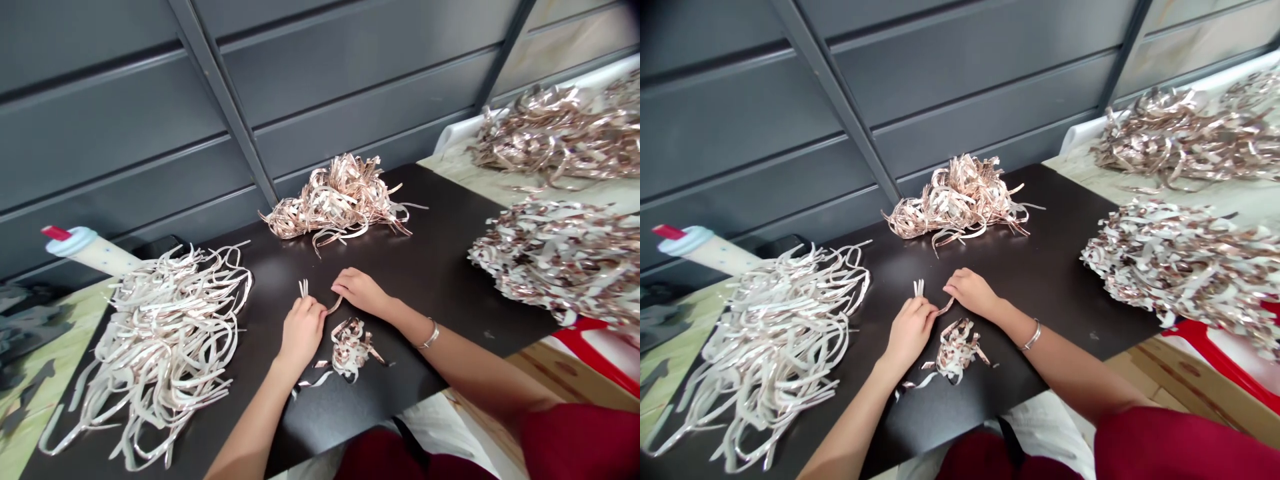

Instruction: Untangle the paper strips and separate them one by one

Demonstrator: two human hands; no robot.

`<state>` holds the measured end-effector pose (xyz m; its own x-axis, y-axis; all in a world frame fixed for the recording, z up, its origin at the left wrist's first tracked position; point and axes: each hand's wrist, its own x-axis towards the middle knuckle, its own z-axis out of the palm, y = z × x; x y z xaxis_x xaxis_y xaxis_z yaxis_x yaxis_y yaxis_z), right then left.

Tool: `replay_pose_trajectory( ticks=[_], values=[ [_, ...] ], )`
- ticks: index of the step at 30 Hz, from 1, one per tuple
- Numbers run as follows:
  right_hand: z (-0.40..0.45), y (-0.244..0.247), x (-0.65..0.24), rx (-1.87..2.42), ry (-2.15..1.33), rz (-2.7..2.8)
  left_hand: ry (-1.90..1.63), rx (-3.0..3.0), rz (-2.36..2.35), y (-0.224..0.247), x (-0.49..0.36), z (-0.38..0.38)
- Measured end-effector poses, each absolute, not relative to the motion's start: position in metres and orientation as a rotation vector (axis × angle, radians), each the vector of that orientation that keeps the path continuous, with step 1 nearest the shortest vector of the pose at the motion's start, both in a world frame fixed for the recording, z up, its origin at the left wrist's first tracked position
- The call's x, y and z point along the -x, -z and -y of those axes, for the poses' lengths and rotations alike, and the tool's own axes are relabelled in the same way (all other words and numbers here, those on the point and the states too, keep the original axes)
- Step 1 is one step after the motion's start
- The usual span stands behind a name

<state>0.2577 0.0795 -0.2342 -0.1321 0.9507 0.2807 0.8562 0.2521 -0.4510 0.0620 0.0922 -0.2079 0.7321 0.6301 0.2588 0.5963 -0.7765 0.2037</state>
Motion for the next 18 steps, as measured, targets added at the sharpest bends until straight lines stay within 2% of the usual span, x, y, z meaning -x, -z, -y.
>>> replay_pose_trajectory(
  ticks=[8, 18],
  values=[
    [-0.09, 0.244, -0.255, 1.716, -0.284, 1.924, -0.74, -2.583, -1.024, 0.22, -0.065, -0.083],
    [-0.091, 0.244, -0.254, 1.728, -0.283, 1.887, -0.792, -2.517, -1.01, 0.228, -0.063, -0.093]
  ],
)
